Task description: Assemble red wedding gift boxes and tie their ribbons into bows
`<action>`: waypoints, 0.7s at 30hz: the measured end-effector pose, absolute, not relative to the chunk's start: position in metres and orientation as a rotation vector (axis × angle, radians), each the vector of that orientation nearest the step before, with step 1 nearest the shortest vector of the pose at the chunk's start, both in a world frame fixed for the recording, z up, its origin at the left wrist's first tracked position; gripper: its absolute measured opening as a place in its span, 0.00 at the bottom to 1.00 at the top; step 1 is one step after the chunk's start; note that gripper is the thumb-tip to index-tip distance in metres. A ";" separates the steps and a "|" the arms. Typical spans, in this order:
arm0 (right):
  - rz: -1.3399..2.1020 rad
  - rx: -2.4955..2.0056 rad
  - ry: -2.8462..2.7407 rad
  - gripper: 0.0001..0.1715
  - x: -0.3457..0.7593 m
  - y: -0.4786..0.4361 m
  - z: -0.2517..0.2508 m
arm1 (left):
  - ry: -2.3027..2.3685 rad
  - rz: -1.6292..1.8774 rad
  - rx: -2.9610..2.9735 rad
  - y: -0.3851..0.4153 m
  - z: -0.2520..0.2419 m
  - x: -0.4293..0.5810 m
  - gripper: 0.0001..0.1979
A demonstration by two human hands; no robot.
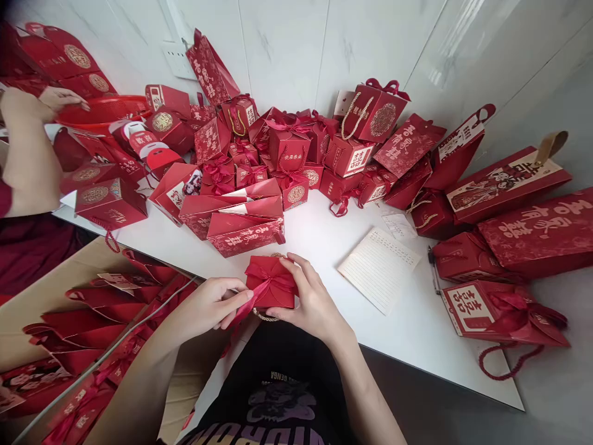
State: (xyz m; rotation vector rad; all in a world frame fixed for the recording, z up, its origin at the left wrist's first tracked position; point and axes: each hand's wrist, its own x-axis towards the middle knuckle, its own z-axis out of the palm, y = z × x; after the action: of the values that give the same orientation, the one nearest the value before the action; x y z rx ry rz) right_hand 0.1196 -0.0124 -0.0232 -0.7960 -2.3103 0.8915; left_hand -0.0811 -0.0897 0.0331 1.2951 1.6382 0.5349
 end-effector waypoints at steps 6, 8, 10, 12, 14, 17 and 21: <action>0.964 -0.811 -2.315 0.46 0.119 -0.013 -0.021 | 1.586 0.408 1.140 -0.102 0.023 -0.097 0.18; 0.984 -0.814 -2.308 0.46 0.119 -0.013 -0.021 | 1.556 0.361 1.134 -0.104 0.018 -0.103 0.17; 1.009 -0.817 -2.307 0.45 0.119 -0.014 -0.022 | 1.552 0.275 1.160 -0.105 0.014 -0.113 0.15; 1.044 -0.815 -2.280 0.49 0.121 -0.014 -0.023 | 1.684 0.161 1.216 -0.105 0.014 -0.124 0.14; 1.121 -0.787 -2.159 0.55 0.125 -0.014 -0.024 | 1.962 0.136 1.288 -0.101 0.021 -0.131 0.14; 1.236 -0.867 -1.864 0.47 0.132 -0.012 -0.025 | 2.209 0.467 1.484 -0.086 0.036 -0.125 0.12; 1.313 -1.219 -1.833 0.28 0.136 -0.010 -0.023 | 1.709 0.744 2.031 -0.059 0.046 -0.096 0.11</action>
State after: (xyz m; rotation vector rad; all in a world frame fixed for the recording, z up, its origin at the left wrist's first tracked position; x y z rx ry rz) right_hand 0.1362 -0.0102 -0.0232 -1.2188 -1.8331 1.3128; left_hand -0.0960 -0.0594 0.0457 2.0306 1.7092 0.7443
